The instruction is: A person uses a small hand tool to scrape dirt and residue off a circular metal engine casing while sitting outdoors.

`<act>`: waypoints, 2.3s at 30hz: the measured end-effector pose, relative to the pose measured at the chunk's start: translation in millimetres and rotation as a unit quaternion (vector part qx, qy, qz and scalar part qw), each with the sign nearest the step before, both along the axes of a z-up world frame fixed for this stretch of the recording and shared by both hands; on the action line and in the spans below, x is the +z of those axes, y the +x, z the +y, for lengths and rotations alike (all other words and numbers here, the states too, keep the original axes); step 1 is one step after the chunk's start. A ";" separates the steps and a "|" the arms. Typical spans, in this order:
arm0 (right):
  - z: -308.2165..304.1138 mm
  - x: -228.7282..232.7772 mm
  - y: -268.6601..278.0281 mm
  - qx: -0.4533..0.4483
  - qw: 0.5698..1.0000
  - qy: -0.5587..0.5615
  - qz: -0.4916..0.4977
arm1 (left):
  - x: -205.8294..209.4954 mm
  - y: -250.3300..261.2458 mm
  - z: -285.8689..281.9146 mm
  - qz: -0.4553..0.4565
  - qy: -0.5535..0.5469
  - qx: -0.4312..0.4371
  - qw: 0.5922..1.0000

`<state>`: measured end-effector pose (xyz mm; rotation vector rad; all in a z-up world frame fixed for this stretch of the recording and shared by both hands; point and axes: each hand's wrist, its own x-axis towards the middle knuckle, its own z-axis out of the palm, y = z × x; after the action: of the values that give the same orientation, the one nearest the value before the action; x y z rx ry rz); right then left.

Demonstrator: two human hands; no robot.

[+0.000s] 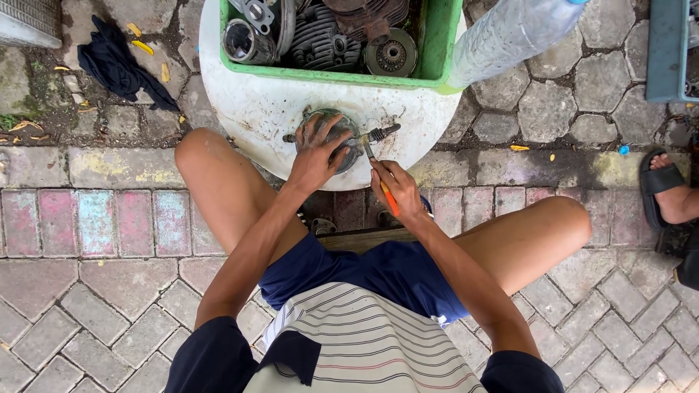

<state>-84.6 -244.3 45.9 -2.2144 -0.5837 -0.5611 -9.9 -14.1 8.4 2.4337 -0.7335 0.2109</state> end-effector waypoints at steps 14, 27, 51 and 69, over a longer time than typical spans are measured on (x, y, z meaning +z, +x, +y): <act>16.0 12.6 -1.9 0.000 0.999 0.009 0.033 | -10.6 1.4 -15.4 0.004 0.036 -0.003 0.999; 19.2 -8.9 -19.7 0.015 1.000 -0.009 0.016 | -17.5 31.6 2.3 0.008 0.159 -0.116 0.980; 48.1 38.4 26.9 0.088 0.995 0.026 0.027 | 24.4 26.6 50.2 0.157 0.120 0.105 0.975; 71.8 42.3 66.1 0.134 0.986 0.039 0.088 | -7.4 9.1 85.5 0.239 0.114 0.152 0.952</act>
<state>-18.4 -172.5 88.2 -2.0425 -0.7380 -0.2406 -0.8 71.4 1.0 2.6544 -0.1743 -0.3575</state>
